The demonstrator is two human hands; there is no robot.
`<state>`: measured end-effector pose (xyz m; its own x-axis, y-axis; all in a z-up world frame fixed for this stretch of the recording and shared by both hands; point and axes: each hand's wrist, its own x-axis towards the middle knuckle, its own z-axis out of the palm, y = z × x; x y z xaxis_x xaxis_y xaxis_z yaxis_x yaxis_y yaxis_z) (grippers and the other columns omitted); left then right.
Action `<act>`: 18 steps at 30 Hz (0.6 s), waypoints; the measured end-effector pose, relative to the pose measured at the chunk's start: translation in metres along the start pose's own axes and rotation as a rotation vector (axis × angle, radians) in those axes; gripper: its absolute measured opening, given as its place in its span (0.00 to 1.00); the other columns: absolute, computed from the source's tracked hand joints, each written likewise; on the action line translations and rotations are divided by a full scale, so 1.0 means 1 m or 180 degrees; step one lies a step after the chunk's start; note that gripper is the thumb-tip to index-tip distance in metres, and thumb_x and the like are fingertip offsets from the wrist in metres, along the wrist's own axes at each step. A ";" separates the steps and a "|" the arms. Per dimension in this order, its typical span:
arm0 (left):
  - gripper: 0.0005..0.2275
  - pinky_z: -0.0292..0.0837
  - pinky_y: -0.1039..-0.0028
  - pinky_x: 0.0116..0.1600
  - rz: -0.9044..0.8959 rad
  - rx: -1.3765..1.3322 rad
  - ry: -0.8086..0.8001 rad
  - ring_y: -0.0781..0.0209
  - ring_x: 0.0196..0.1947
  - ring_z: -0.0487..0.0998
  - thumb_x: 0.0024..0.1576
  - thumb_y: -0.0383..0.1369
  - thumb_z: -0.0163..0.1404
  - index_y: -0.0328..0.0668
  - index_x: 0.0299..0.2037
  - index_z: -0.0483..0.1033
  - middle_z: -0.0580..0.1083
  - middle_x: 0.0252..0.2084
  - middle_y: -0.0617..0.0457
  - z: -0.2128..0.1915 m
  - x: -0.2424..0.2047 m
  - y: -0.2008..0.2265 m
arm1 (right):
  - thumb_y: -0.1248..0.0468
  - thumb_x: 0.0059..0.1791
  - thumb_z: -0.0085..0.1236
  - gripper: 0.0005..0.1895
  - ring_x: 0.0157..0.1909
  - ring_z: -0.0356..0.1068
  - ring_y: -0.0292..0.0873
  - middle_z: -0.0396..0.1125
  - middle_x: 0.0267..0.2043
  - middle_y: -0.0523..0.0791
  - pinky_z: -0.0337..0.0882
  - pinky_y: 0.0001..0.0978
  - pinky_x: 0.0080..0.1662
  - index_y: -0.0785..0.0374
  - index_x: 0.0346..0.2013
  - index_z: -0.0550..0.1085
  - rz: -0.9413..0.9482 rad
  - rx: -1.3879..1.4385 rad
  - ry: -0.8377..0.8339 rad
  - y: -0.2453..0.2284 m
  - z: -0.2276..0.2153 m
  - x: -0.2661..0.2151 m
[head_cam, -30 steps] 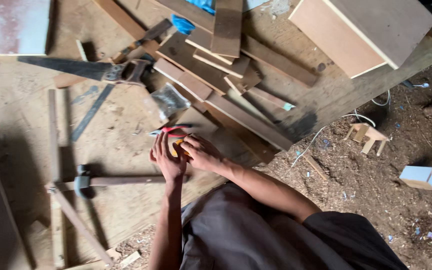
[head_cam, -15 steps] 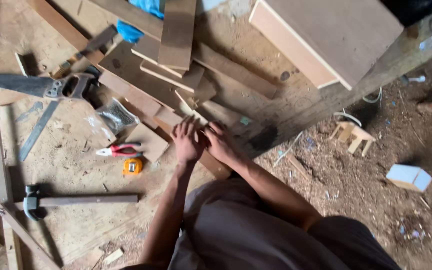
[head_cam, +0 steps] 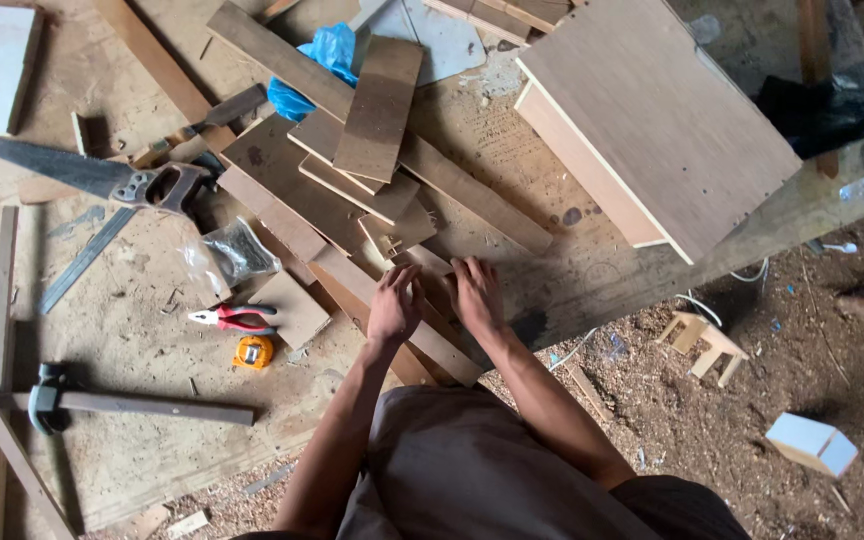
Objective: The person assembles a wooden frame by hammering nails into joints, using pliers to remove a nail from a separate piece, and then hammering that piece into place. The person works on a workbench in a cluttered workshop.
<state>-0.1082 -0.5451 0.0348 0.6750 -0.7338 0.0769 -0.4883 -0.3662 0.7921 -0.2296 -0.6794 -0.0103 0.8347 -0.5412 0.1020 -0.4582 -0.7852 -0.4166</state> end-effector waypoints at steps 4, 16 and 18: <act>0.13 0.75 0.59 0.53 -0.0120 -0.0012 0.0190 0.40 0.47 0.78 0.57 0.25 0.48 0.34 0.51 0.77 0.77 0.47 0.40 -0.008 -0.009 -0.004 | 0.61 0.54 0.55 0.17 0.48 0.68 0.55 0.66 0.47 0.53 0.67 0.50 0.52 0.69 0.53 0.72 -0.0095 0.0233 0.0182 -0.019 -0.005 -0.011; 0.11 0.75 0.59 0.53 -0.0230 0.0028 0.0448 0.41 0.48 0.78 0.58 0.25 0.49 0.35 0.49 0.78 0.77 0.46 0.40 -0.023 -0.018 -0.005 | 0.61 0.49 0.58 0.14 0.51 0.69 0.55 0.69 0.46 0.52 0.66 0.54 0.53 0.65 0.46 0.75 0.0135 -0.0023 -0.0133 -0.052 -0.024 -0.009; 0.11 0.75 0.59 0.53 -0.0278 0.0023 0.0403 0.42 0.48 0.78 0.58 0.26 0.48 0.35 0.50 0.78 0.77 0.46 0.41 -0.021 -0.021 -0.005 | 0.61 0.50 0.58 0.13 0.52 0.69 0.54 0.69 0.46 0.51 0.65 0.55 0.54 0.65 0.45 0.75 0.0231 -0.0073 -0.0265 -0.051 -0.023 -0.012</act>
<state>-0.1082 -0.5155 0.0420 0.7791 -0.6213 0.0839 -0.4284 -0.4300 0.7947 -0.2230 -0.6396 0.0302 0.8211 -0.5708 -0.0037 -0.5245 -0.7520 -0.3994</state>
